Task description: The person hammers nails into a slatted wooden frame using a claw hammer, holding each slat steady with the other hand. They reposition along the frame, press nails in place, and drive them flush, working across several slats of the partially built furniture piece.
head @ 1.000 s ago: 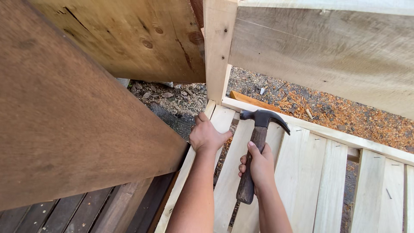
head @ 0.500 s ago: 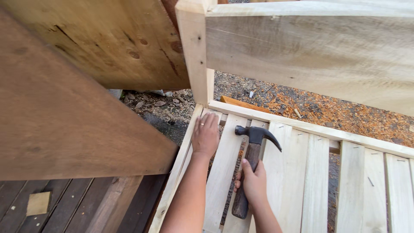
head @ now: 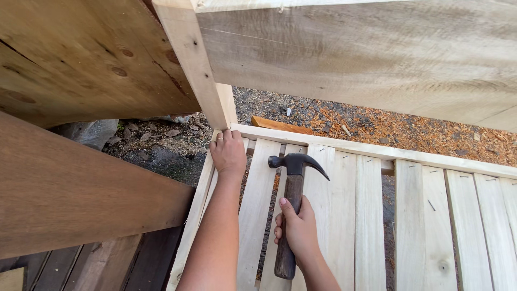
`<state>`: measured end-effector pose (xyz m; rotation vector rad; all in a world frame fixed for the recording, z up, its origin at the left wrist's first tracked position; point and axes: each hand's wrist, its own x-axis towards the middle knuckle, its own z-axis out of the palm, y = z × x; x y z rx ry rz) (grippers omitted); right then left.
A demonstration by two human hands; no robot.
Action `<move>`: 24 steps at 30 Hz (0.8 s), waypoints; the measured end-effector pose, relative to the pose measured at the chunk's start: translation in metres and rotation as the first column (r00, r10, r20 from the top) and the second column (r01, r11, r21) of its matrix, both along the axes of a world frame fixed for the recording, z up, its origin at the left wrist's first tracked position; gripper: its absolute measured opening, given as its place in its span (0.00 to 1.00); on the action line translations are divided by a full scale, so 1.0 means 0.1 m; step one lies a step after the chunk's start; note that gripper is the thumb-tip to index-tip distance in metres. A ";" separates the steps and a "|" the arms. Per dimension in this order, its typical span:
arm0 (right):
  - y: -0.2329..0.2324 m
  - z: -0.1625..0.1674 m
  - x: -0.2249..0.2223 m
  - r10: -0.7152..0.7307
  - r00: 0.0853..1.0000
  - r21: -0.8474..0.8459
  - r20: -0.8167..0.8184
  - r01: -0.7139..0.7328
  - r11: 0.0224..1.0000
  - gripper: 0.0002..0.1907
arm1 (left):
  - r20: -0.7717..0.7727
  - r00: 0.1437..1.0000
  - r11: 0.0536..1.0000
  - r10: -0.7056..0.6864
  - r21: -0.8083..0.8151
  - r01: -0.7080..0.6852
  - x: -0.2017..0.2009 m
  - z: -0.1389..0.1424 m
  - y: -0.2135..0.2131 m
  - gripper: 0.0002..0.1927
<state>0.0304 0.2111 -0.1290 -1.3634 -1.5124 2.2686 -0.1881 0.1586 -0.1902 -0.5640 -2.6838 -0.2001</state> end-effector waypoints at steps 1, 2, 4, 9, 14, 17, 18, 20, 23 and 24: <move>0.03 0.03 0.06 -0.026 1.000 -0.010 -0.012 0.026 1.000 0.12 | -0.010 1.000 1.000 0.001 -0.023 -0.001 -0.01 -0.01 -0.01 0.06; 0.06 0.04 0.12 -0.051 0.998 -0.020 -0.026 0.050 0.999 0.12 | -0.023 1.000 0.999 0.003 -0.045 -0.004 0.00 -0.02 -0.01 0.06; 0.17 0.07 0.27 -0.126 0.991 0.008 -0.045 0.126 0.992 0.11 | 0.049 0.999 1.000 -0.005 0.023 0.003 0.04 -0.03 0.03 0.06; 0.57 0.08 0.60 -0.333 0.935 0.110 -0.120 0.346 0.932 0.12 | 0.175 0.922 0.885 -0.345 0.387 0.258 0.57 0.02 0.59 0.06; 0.82 0.18 0.77 -0.411 0.902 0.131 -0.133 0.427 0.895 0.13 | 0.114 0.900 0.772 -0.421 0.566 0.290 0.96 0.17 1.27 0.10; 0.78 0.23 0.79 -0.421 0.895 0.109 -0.148 0.437 0.893 0.11 | 0.139 0.897 0.810 -0.420 0.502 0.302 0.87 0.24 1.35 0.11; 0.75 0.24 0.79 -0.410 0.902 0.108 -0.136 0.425 0.899 0.11 | 0.142 0.895 0.823 -0.423 0.474 0.314 0.81 0.24 1.34 0.13; 0.68 0.24 0.79 -0.392 0.913 0.105 -0.113 0.403 0.909 0.10 | 0.184 0.883 0.850 -0.432 0.409 0.331 0.75 0.22 1.34 0.11; 0.60 0.23 0.79 -0.367 0.925 0.077 -0.099 0.375 0.924 0.11 | 0.182 0.869 0.832 -0.460 0.429 0.351 0.73 0.14 1.36 0.11; 0.58 0.23 0.79 -0.363 0.928 0.076 -0.087 0.369 0.926 0.11 | 0.167 0.867 0.816 -0.470 0.457 0.354 0.73 0.11 1.35 0.12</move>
